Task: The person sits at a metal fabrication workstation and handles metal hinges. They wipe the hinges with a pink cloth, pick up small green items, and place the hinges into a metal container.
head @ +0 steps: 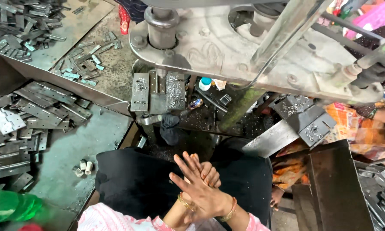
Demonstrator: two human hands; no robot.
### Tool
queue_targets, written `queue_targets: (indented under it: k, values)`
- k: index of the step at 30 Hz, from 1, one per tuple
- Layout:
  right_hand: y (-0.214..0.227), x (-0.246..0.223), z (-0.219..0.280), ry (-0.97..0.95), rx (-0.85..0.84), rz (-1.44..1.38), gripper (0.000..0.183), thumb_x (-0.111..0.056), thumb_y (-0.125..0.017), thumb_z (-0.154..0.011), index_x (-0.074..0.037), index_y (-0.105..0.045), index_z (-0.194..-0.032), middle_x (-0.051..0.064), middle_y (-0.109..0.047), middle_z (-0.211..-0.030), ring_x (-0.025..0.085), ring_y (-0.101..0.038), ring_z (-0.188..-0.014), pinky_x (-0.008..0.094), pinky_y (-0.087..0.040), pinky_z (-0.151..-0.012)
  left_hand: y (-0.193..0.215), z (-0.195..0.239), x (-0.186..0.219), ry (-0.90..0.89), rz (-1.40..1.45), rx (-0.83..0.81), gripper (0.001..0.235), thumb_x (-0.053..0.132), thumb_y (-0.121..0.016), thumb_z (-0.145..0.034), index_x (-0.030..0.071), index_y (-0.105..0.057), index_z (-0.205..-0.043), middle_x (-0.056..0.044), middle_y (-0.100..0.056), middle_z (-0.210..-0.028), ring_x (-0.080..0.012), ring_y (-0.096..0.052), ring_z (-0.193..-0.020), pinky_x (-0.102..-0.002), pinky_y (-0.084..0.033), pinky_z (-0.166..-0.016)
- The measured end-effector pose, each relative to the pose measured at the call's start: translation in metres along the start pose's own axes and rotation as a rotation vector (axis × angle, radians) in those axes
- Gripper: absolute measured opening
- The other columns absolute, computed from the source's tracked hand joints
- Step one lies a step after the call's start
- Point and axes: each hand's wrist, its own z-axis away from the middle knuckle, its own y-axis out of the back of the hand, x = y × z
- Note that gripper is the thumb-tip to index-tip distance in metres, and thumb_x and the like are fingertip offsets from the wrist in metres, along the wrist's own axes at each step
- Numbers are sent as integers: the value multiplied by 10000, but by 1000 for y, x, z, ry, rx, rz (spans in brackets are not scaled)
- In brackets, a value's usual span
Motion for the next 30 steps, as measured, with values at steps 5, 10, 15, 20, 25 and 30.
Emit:
queue_targets:
  k: [5,10,15,20,25,30]
  values:
    - [-14,8,4,-55,95,-61,924,-696,-429,-1023,-132,-166,-1706,321,-9,-1779,534,44,-1674,630,36,-1342,-14,3,7,13,-31,188,520,508,-313,-1047,190,-356,-1456,-57,-655,-1108,-233,-612,-753,-379,-500,-729]
    - [-26,32,-2,-156,340,110,878,-729,-268,-1006,-159,-266,-1674,317,-69,-1745,526,-4,-1640,617,-23,-1305,-27,-9,6,63,-58,322,613,431,-344,-1026,241,-252,-1601,-62,-667,-1222,-238,-624,-745,-377,-506,-689]
    - [-31,41,14,-26,295,235,935,-800,-312,-955,-212,-232,-1678,328,-36,-1739,553,46,-1623,679,41,-1291,12,-2,-10,81,244,400,542,353,-288,-1096,231,-410,-1610,11,-748,-1321,-232,-548,-654,-374,-456,-595]
    - [-49,22,39,41,143,117,950,-786,-450,-949,-240,-222,-1693,325,-37,-1761,550,77,-1649,704,94,-1305,38,20,-13,304,8,-56,805,865,-284,-935,144,-533,-676,-46,-512,-638,-225,-446,-596,-355,-380,-601]
    - [-55,9,36,0,186,-156,1011,-786,-405,-957,-199,-107,-1725,321,79,-1781,529,135,-1664,669,155,-1317,12,28,0,493,-48,340,897,966,-230,-770,146,-328,-420,-57,-380,-437,-210,-406,-405,-332,-319,-433]
    - [-55,16,26,-238,326,-355,979,-756,-355,-1034,-96,-34,-1681,306,134,-1749,499,55,-1638,613,-40,-1280,23,22,2,370,36,249,765,793,-363,-950,119,-423,-593,-34,-424,-532,-206,-413,-475,-331,-324,-475]
